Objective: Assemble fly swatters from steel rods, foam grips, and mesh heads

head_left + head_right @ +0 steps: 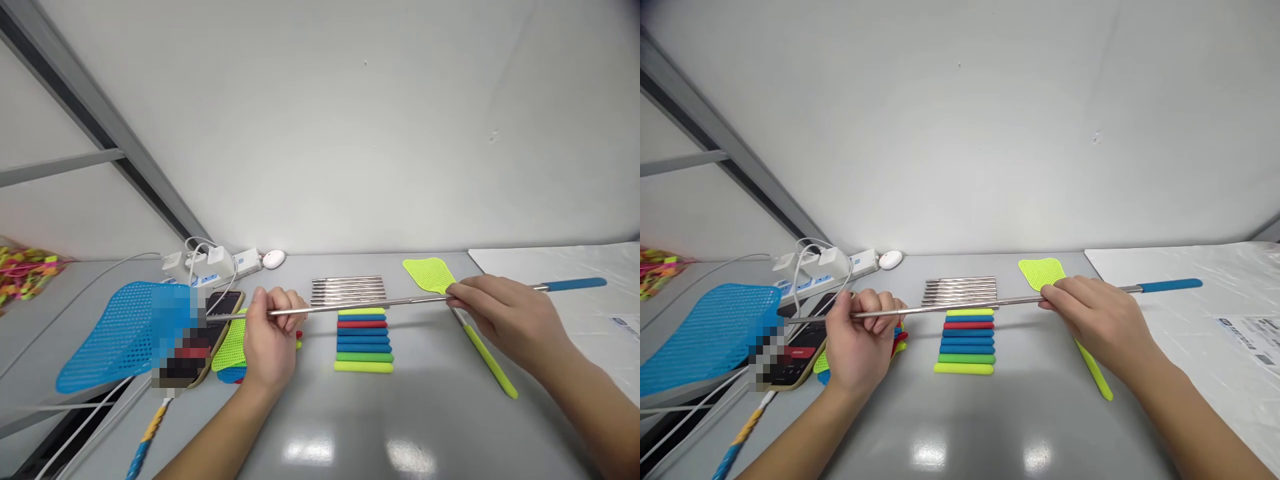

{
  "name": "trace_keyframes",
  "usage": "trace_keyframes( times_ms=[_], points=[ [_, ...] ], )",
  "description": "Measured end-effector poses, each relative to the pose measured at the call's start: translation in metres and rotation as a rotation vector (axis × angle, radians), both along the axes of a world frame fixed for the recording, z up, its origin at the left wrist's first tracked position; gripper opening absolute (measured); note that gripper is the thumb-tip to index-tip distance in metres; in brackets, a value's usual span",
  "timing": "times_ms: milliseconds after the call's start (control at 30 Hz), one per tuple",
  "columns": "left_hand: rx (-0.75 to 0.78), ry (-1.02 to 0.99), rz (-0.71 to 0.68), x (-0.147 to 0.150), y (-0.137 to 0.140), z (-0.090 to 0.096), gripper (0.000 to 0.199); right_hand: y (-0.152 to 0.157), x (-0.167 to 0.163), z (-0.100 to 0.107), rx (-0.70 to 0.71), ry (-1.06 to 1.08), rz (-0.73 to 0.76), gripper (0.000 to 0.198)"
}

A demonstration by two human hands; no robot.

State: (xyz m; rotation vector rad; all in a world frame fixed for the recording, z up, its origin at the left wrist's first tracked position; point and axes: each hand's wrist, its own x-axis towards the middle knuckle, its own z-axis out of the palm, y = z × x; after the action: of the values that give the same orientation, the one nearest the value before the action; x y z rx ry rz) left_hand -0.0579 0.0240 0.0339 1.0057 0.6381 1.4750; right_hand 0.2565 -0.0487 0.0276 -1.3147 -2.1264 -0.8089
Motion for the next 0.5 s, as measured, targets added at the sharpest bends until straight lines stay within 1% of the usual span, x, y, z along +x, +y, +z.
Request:
trace_keyframes(
  times_ms=[67,167,233,300,367,433,500],
  points=[
    [0.046,-0.052,0.079,-0.002,0.001,0.001,0.053,0.000,0.008,-0.001,0.007,0.010,-0.024,0.008],
    [0.080,-0.121,0.203,-0.003,0.004,0.002,0.050,0.001,0.016,-0.003,-0.004,0.018,-0.052,0.007],
    [0.064,-0.128,0.225,-0.003,0.005,0.002,0.047,0.002,0.016,-0.005,-0.030,0.019,-0.055,0.007],
    [0.042,-0.102,0.186,-0.001,0.004,0.000,0.046,0.002,0.010,-0.006,-0.032,0.004,-0.041,0.011],
    [0.008,-0.061,0.096,0.003,0.001,-0.003,0.048,0.000,0.000,-0.006,-0.015,-0.036,-0.015,0.013],
    [-0.031,-0.036,-0.003,0.007,-0.004,-0.009,0.049,-0.002,-0.012,-0.006,0.006,-0.083,0.006,0.010],
    [-0.047,-0.018,-0.074,0.011,-0.008,-0.015,0.051,-0.005,-0.024,-0.006,0.009,-0.110,0.015,0.008]
  ],
)
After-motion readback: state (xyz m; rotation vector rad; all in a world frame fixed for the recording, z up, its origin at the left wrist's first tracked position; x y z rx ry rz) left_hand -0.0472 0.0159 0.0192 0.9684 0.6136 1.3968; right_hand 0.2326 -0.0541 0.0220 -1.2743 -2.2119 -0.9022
